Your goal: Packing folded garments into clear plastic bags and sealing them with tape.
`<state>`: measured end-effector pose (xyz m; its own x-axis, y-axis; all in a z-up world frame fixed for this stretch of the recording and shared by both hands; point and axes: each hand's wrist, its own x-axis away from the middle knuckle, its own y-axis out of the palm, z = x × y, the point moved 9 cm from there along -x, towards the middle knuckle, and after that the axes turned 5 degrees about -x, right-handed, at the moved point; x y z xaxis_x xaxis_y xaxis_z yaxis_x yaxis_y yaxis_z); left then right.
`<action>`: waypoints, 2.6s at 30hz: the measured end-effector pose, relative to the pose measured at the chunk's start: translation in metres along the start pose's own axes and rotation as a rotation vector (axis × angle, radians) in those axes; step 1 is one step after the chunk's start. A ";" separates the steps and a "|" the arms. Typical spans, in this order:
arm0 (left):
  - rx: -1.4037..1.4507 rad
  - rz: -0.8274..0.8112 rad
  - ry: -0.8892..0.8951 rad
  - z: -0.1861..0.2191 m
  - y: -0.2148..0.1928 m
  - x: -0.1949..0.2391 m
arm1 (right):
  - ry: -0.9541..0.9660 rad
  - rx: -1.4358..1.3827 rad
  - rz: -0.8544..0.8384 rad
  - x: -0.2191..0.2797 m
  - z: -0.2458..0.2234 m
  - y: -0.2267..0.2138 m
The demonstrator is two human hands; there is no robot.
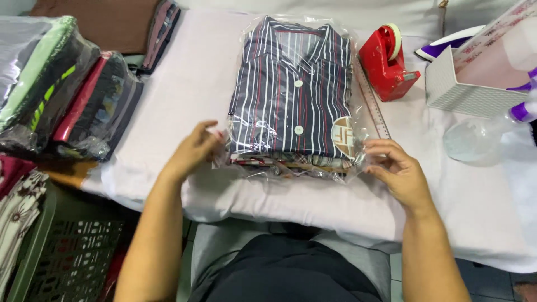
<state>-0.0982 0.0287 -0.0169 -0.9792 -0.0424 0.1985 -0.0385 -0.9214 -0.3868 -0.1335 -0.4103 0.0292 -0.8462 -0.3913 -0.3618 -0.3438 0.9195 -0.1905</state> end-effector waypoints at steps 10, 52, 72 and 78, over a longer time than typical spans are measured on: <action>0.355 0.040 0.130 -0.023 0.021 0.052 | 0.120 -0.081 0.262 0.026 0.018 -0.001; 0.228 -0.394 0.013 -0.016 0.031 -0.046 | 0.099 -0.306 0.522 0.065 0.052 -0.034; -0.115 -0.408 0.032 0.073 0.069 -0.134 | 0.192 -0.318 0.528 0.066 0.081 -0.051; -0.016 -0.300 -0.042 0.068 0.047 -0.142 | 0.511 -0.340 0.494 0.025 0.069 -0.049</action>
<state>0.0523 -0.0347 -0.0015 -0.9144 0.2148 0.3432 -0.3287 -0.8887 -0.3196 -0.1101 -0.4675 -0.0341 -0.9874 0.0550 0.1485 0.0847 0.9757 0.2021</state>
